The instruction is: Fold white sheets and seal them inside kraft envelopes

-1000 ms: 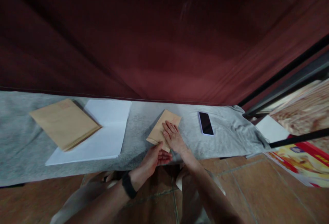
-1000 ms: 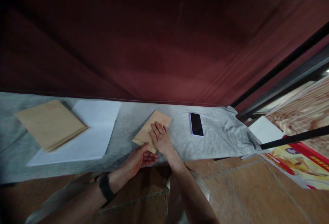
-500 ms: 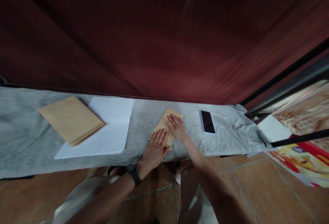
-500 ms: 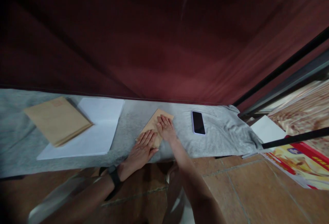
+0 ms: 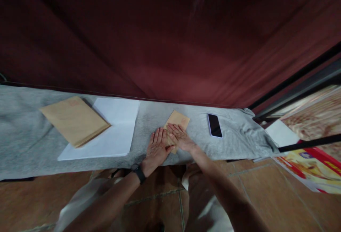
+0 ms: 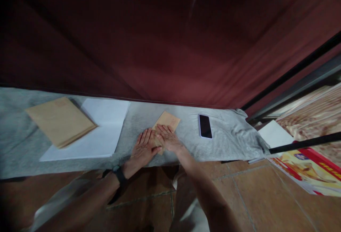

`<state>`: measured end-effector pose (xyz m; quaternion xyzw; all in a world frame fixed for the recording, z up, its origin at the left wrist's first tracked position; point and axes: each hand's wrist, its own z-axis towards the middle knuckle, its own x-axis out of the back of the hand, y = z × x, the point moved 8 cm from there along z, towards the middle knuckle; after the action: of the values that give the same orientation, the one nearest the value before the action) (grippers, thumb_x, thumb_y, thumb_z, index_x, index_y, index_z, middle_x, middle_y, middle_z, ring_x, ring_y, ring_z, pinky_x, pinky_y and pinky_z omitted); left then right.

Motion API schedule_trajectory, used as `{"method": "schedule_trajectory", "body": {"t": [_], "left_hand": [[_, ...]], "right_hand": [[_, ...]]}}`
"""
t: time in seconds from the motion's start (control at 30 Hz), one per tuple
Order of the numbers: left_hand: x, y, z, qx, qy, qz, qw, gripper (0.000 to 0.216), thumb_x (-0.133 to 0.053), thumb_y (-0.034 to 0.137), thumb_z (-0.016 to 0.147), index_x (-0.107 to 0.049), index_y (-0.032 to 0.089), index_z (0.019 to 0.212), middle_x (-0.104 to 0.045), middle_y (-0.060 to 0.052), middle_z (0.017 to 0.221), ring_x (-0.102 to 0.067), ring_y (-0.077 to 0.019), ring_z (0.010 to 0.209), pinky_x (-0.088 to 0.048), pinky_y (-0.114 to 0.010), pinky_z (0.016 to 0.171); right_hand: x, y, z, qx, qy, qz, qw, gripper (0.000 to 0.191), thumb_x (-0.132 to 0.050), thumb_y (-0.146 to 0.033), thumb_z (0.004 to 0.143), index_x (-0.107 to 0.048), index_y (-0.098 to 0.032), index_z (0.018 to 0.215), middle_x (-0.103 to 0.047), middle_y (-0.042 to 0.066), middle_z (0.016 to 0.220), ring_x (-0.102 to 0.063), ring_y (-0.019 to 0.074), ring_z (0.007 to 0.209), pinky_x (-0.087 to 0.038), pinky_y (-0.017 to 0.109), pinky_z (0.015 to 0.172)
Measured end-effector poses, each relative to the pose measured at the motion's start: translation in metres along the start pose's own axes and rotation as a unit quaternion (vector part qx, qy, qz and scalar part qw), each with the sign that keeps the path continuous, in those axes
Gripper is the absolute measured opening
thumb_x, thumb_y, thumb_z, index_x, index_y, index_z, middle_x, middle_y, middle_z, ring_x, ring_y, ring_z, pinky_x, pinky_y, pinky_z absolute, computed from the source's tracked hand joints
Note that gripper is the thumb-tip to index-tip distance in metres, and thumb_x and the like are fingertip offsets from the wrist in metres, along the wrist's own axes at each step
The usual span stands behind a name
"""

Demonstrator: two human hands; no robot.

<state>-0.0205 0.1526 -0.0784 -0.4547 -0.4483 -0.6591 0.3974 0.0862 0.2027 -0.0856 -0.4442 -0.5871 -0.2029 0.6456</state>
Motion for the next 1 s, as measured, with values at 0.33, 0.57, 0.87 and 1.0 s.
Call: {"method": "schedule_trajectory", "body": {"t": [0.33, 0.57, 0.87, 1.0], "left_hand": [[0.004, -0.006, 0.005, 0.02, -0.044, -0.02, 0.999, 0.074, -0.057, 0.041, 0.091, -0.038, 0.006, 0.154, -0.035, -0.021, 0.162, -0.03, -0.0338, 0.152, -0.021, -0.047, 0.123], [0.029, -0.021, 0.007, 0.057, -0.021, -0.067, 0.996, 0.073, -0.071, 0.042, 0.084, -0.046, 0.008, 0.144, -0.059, -0.02, 0.132, -0.052, -0.0361, 0.123, -0.042, -0.047, 0.104], [0.018, -0.047, 0.026, 0.132, -0.042, -0.241, 0.961, 0.036, -0.074, 0.021, 0.071, -0.061, 0.017, 0.104, -0.067, -0.008, 0.098, -0.063, -0.0289, 0.098, -0.046, -0.04, 0.089], [0.013, -0.045, 0.033, 0.151, -0.091, -0.508, 0.843, 0.022, -0.071, 0.029, 0.07, -0.061, 0.018, 0.085, -0.065, -0.001, 0.079, -0.062, -0.0201, 0.075, -0.047, -0.03, 0.068]], "right_hand": [[-0.007, -0.025, -0.045, 0.043, 0.038, 0.196, 0.979, 0.054, -0.029, -0.055, 0.107, -0.051, -0.029, 0.149, -0.05, 0.004, 0.156, -0.039, 0.0204, 0.148, -0.023, 0.047, 0.126], [0.014, -0.009, -0.048, 0.023, 0.218, 0.267, 0.939, 0.032, -0.053, -0.033, 0.102, -0.07, -0.026, 0.128, -0.07, 0.009, 0.131, -0.064, 0.0205, 0.122, -0.048, 0.04, 0.108], [0.02, -0.039, -0.046, 0.026, 0.159, 0.085, 0.983, 0.038, -0.049, -0.034, 0.104, -0.061, -0.023, 0.138, -0.063, 0.008, 0.141, -0.056, 0.0233, 0.13, -0.043, 0.043, 0.111], [0.026, -0.058, -0.051, 0.027, 0.19, 0.007, 0.981, 0.054, -0.056, -0.039, 0.1, -0.049, -0.018, 0.148, -0.057, 0.013, 0.146, -0.053, 0.0283, 0.128, -0.045, 0.046, 0.106]]}}
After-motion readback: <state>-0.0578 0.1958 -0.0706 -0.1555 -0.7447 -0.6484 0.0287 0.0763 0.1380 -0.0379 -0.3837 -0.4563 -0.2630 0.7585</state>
